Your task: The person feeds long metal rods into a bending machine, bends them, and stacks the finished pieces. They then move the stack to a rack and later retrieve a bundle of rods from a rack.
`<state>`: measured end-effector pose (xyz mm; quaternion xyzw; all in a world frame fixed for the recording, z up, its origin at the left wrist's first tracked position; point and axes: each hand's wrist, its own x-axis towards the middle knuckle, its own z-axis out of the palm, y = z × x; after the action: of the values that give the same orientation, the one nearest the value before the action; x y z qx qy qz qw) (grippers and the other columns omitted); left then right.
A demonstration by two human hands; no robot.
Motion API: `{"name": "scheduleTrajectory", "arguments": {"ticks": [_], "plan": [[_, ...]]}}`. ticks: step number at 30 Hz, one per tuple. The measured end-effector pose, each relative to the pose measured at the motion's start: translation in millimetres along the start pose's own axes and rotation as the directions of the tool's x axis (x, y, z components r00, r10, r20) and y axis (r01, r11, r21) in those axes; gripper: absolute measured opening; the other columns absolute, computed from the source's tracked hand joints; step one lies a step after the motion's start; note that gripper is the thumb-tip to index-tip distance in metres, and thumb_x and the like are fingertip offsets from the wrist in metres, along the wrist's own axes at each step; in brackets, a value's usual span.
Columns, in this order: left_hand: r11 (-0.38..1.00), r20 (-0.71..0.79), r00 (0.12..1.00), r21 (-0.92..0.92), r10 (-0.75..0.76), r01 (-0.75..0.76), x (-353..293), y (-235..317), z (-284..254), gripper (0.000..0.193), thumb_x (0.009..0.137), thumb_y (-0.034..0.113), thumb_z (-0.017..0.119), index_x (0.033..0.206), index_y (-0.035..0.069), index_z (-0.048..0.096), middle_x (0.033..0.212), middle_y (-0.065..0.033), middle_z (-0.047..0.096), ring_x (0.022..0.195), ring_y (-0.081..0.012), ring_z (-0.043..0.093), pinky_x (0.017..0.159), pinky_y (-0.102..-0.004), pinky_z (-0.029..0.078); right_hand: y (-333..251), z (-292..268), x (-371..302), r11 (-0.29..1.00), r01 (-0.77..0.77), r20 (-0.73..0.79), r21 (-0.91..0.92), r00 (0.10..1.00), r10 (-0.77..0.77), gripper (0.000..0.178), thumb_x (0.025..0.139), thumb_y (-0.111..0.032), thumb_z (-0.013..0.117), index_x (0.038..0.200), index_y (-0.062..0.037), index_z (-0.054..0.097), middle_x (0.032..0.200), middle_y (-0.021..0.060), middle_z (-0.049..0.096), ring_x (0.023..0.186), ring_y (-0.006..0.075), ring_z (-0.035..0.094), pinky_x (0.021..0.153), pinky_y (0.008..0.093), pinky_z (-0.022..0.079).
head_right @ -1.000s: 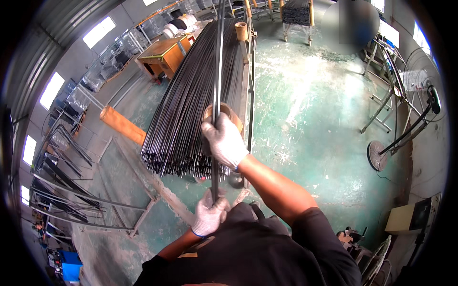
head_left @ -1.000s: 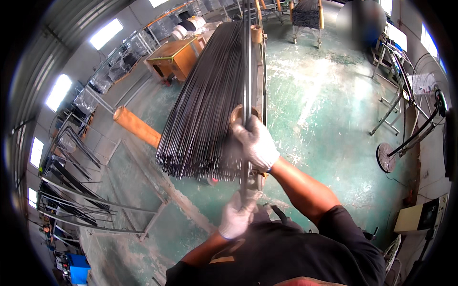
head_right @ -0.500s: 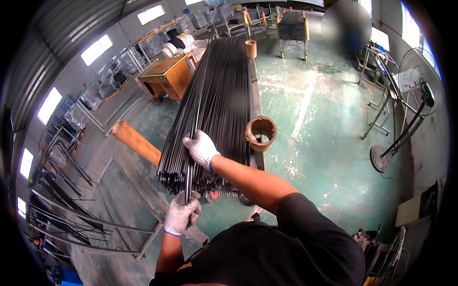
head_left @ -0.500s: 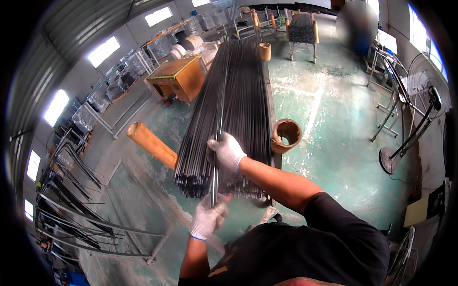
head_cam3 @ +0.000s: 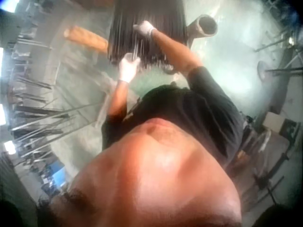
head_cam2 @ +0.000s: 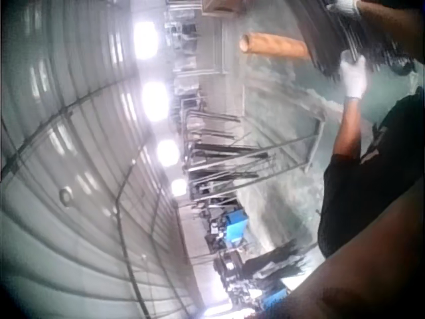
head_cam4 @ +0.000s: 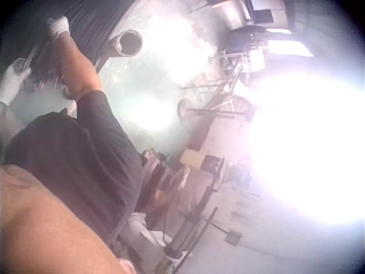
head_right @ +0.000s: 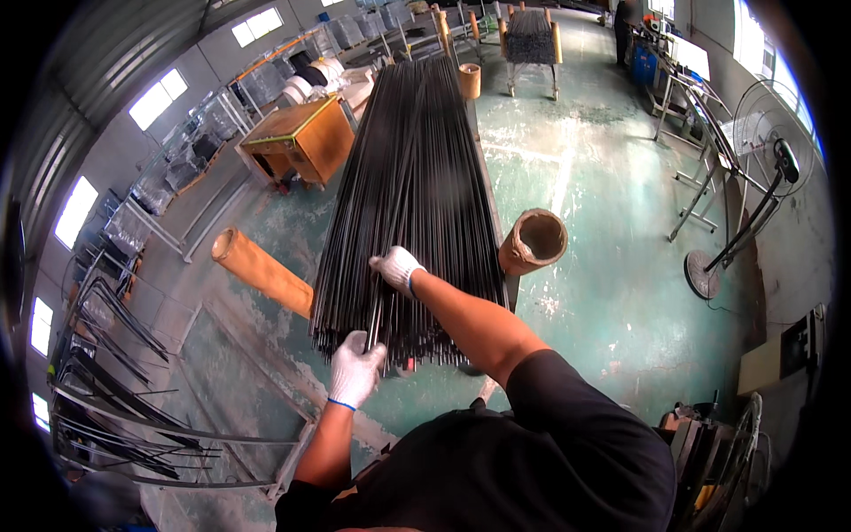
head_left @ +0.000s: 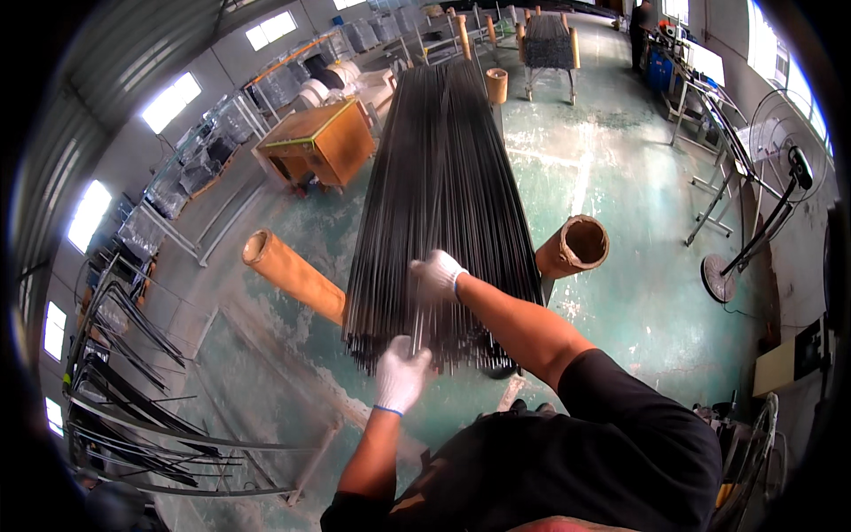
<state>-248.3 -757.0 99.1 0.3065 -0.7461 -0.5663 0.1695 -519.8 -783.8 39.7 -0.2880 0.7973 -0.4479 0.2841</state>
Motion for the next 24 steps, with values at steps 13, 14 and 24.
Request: {"name": "scheduleTrajectory", "arguments": {"ticks": [13, 14, 24], "plan": [[0.979, 0.03, 0.982, -0.085, -0.185, 0.187, 37, -26, -30, 0.039, 0.088, 0.006, 0.079, 0.123, -0.004, 0.066, 0.081, -0.0057, 0.068, 0.06, -0.0124, 0.062, 0.052, -0.0298, 0.05, 6, -38, -153, 0.894, -0.026, -0.06, 0.447, 0.996, 0.059, 0.035, 0.105, -0.03, 0.073, 0.117, 0.0021, 0.073, 0.09, 0.0112, 0.076, 0.073, 0.0184, 0.073, 0.07, 0.0332, 0.062], [0.983, 0.028, 0.984, -0.042, -0.176, 0.177, 39, -33, -29, 0.045, 0.088, 0.005, 0.08, 0.128, -0.005, 0.064, 0.083, -0.0068, 0.069, 0.061, -0.0137, 0.063, 0.052, -0.0303, 0.052, 12, -36, -165, 0.841, -0.075, -0.003, 0.535, 0.996, 0.09, 0.032, 0.105, -0.028, 0.073, 0.116, 0.0021, 0.072, 0.089, 0.0109, 0.074, 0.071, 0.0178, 0.072, 0.066, 0.0323, 0.061], [0.977, 0.059, 0.996, 0.207, -0.068, 0.054, 54, -82, 17, 0.023, 0.09, 0.004, 0.075, 0.111, -0.003, 0.068, 0.083, -0.0086, 0.071, 0.068, -0.0166, 0.069, 0.062, -0.0345, 0.057, 27, -11, -232, 0.803, -0.206, 0.177, 0.56, 0.976, 0.127, 0.022, 0.106, -0.021, 0.071, 0.105, 0.0002, 0.068, 0.078, 0.006, 0.066, 0.06, 0.015, 0.064, 0.055, 0.032, 0.055]]}}
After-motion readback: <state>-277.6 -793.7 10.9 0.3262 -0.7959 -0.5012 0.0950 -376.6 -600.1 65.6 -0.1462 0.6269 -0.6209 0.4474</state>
